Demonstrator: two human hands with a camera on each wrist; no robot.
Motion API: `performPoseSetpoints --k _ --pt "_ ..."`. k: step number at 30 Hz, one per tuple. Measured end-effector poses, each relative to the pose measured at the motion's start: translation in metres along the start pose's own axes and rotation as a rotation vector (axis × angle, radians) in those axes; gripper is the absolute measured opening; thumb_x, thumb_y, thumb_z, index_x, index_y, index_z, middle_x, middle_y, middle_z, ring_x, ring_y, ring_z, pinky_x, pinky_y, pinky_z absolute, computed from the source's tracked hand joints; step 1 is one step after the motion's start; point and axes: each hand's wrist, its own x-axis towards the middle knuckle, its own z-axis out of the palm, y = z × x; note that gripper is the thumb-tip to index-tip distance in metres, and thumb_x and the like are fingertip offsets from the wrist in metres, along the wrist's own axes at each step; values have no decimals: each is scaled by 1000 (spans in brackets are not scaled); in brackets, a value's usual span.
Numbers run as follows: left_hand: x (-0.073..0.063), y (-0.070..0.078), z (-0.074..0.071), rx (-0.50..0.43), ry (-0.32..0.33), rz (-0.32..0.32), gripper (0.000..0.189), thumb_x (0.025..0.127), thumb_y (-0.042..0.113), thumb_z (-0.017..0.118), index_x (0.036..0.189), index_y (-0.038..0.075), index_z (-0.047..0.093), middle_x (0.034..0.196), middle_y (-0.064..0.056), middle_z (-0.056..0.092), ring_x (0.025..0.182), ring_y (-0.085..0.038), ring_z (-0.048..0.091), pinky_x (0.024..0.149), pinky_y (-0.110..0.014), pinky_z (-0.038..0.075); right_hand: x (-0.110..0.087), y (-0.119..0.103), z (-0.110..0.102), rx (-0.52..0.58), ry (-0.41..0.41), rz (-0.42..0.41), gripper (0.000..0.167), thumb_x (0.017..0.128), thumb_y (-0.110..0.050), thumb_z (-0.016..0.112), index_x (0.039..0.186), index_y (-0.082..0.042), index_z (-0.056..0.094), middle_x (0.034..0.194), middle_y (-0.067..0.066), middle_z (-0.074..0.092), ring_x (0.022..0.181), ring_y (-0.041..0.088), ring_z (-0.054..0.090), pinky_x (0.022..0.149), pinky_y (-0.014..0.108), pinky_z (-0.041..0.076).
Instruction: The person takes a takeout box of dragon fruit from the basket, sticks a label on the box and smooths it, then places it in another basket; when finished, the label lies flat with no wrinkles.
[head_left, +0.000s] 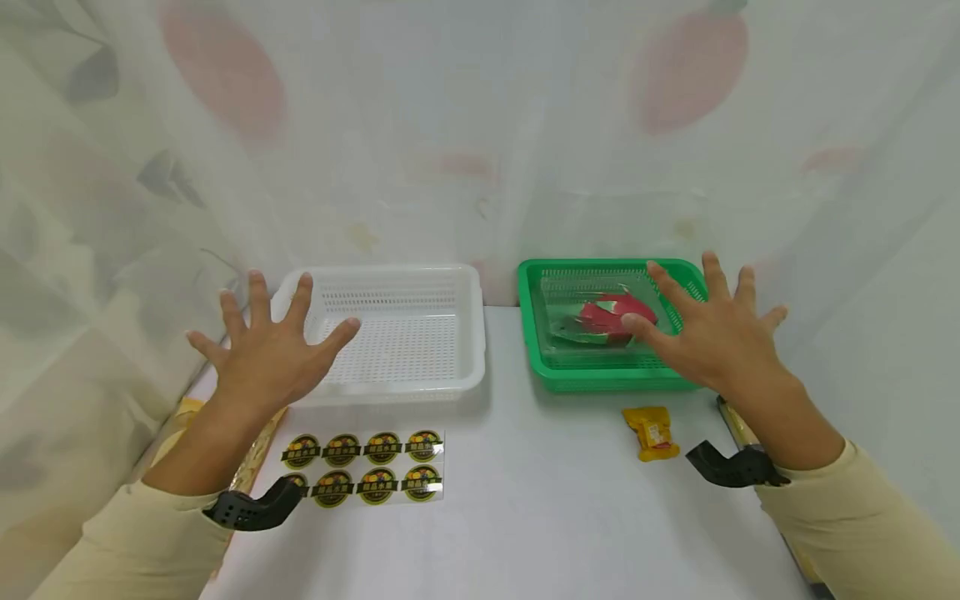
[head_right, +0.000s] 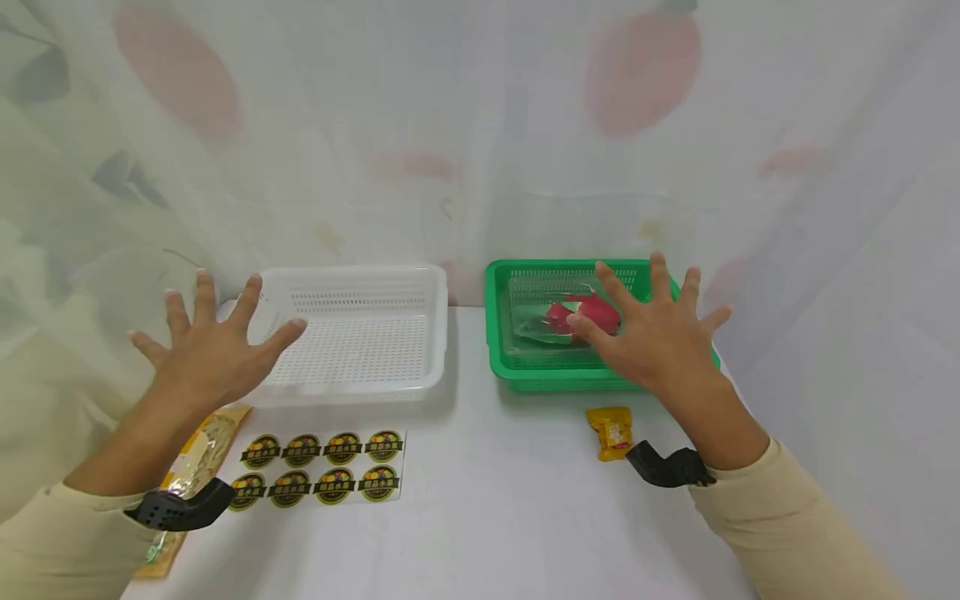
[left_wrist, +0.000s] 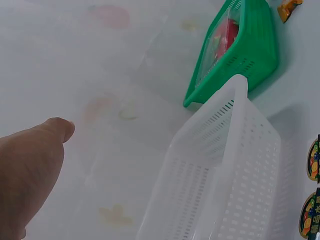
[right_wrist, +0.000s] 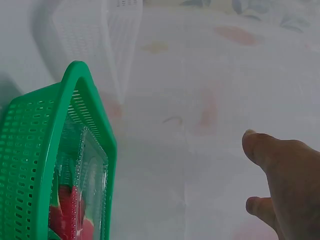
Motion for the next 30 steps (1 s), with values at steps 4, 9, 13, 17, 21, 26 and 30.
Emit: performPoseSetpoints --k 4,9,13,17,21,26,30 --pt "-2 3 1 -2 6 7 99 82 84 24 157 22 6 152 -27 -23 130 -52 -29 78 -79 -21 1 2 1 6 13 -10 80 87 -78 32 155 -39 14 155 28 0 133 61 -4 78 87 2" --pt "-2 6 2 -5 24 17 99 81 84 25 157 22 8 152 -27 -22 131 -51 -29 78 -80 -20 4 3 1 6 21 -21 80 87 -77 33 155 -38 15 155 28 1 134 60 -4 78 87 1" --pt "-3 10 2 -16 39 30 98 82 84 26 157 22 9 153 -25 -23 131 -52 -27 78 -80 -19 8 5 1 2 21 -23 80 87 -77 32 155 -38 14 155 29 0 133 60 -5 78 87 1" --pt "-3 14 1 -26 40 42 98 82 83 26 157 22 8 152 -25 -23 131 -54 -25 79 -81 -18 11 9 1 -5 17 -26 79 88 -76 31 155 -38 13 155 29 0 133 61 -4 79 87 1" --pt "-1 18 2 -28 46 43 99 82 83 25 157 21 8 152 -25 -23 132 -55 -23 80 -82 -16 15 12 1 -8 8 -36 79 88 -76 31 155 -38 12 155 29 0 133 61 -3 80 86 0" --pt "1 23 4 -30 47 45 99 82 84 24 157 22 7 153 -24 -23 132 -55 -22 81 -82 -15 19 15 2 -13 -3 -40 79 88 -76 30 155 -38 10 155 29 0 133 60 -4 81 86 0" --pt "1 27 5 -37 50 48 98 82 84 23 157 23 5 153 -24 -22 133 -54 -21 82 -82 -14 22 17 3 -8 -5 -44 78 89 -75 30 155 -39 10 154 30 1 133 61 -3 81 86 1"
